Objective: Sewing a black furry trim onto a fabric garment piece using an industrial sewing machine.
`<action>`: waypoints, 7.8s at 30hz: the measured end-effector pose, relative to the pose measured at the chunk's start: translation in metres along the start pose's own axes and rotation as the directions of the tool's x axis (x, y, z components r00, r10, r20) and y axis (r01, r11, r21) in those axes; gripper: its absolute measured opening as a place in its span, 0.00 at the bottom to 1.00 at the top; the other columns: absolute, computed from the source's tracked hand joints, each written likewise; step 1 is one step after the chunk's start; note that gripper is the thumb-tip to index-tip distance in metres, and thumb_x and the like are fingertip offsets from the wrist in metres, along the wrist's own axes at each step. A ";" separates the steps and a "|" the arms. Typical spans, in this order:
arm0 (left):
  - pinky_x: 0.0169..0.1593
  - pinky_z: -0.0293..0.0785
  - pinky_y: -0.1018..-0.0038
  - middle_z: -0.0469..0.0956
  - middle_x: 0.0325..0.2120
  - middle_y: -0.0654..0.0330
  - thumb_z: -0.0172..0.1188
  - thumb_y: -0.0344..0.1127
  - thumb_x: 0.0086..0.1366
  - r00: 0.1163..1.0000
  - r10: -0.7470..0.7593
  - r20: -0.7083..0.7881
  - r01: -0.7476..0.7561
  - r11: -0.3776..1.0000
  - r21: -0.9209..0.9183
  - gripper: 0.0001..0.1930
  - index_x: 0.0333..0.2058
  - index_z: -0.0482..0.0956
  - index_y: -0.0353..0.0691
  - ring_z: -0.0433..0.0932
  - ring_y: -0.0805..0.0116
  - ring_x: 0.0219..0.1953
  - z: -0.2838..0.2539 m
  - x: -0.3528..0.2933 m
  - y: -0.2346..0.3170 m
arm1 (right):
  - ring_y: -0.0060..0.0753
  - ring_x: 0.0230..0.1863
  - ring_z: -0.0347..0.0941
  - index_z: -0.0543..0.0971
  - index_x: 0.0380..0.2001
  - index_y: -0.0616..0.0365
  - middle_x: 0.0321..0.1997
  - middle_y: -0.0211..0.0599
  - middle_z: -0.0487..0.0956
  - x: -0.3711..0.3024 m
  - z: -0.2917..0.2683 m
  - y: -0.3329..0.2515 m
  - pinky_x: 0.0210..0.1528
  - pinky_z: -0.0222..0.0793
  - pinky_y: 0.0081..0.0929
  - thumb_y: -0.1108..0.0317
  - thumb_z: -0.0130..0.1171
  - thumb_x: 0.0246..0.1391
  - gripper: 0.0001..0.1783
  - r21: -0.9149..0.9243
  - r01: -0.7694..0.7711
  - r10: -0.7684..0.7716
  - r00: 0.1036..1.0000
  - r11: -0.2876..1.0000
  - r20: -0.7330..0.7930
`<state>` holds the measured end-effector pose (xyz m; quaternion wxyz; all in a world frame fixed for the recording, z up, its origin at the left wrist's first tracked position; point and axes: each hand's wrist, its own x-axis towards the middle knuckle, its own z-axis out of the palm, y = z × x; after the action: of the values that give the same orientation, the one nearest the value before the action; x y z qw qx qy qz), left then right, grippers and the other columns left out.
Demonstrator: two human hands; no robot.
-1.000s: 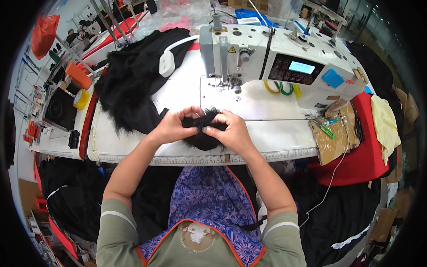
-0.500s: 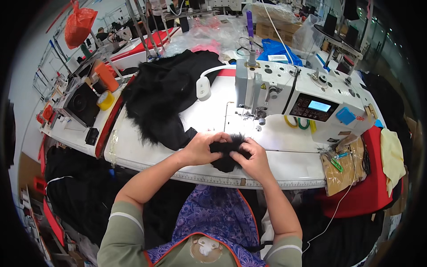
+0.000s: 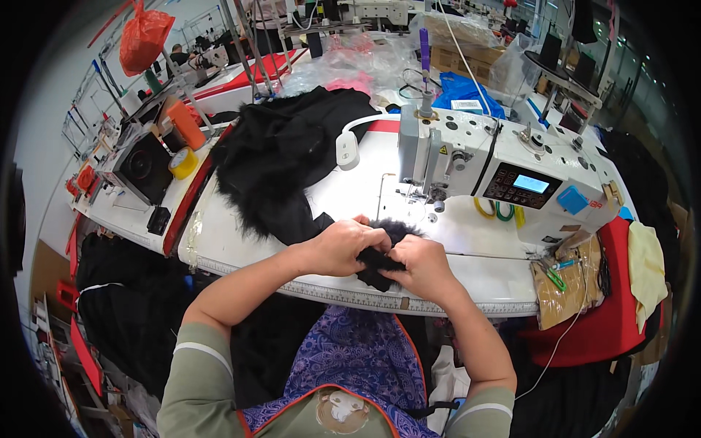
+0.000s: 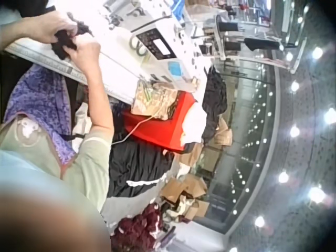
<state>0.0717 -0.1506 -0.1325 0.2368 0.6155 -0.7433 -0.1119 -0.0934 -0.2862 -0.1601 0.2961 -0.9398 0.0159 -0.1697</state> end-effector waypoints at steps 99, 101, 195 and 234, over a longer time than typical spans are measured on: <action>0.45 0.74 0.70 0.77 0.35 0.55 0.63 0.21 0.51 0.991 -0.126 -0.048 0.099 0.922 -0.375 0.21 0.45 0.73 0.38 0.79 0.58 0.40 0.017 -0.030 0.012 | 0.25 0.28 0.73 0.78 0.35 0.62 0.25 0.34 0.78 -0.018 0.009 -0.018 0.33 0.69 0.25 0.70 0.66 0.48 0.11 0.458 -0.214 0.224 0.974 0.863 0.032; 0.45 0.75 0.70 0.78 0.35 0.56 0.62 0.21 0.52 0.986 -0.165 0.002 0.148 0.881 -0.450 0.22 0.47 0.72 0.39 0.80 0.61 0.39 0.017 -0.033 0.013 | 0.21 0.28 0.71 0.78 0.35 0.62 0.25 0.32 0.78 -0.022 0.010 -0.014 0.33 0.69 0.24 0.69 0.66 0.48 0.12 0.551 -0.304 0.314 0.946 0.777 0.079; 0.42 0.74 0.65 0.77 0.41 0.52 0.58 0.21 0.47 0.878 0.184 -0.442 0.030 0.900 0.434 0.13 0.34 0.78 0.38 0.78 0.55 0.38 0.030 0.041 -0.141 | 0.42 0.54 0.72 0.78 0.41 0.64 0.48 0.41 0.76 0.015 0.020 0.093 0.55 0.70 0.36 0.71 0.66 0.36 0.23 -0.308 0.241 -0.269 0.962 0.920 -0.050; 0.57 0.68 0.59 0.82 0.38 0.59 0.64 0.36 0.54 0.954 0.162 -0.251 -0.108 0.970 0.217 0.10 0.25 0.77 0.35 0.76 0.54 0.49 0.056 0.053 -0.110 | 0.44 0.57 0.71 0.79 0.42 0.60 0.50 0.38 0.77 0.010 0.014 0.101 0.57 0.67 0.39 0.64 0.69 0.43 0.21 -0.190 0.115 -0.128 0.990 0.975 -0.055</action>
<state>0.1321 -0.2324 -0.2201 0.2786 0.5933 -0.7525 0.0643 -0.0721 -0.3626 -0.2248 0.1951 -0.9564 -0.0160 -0.2166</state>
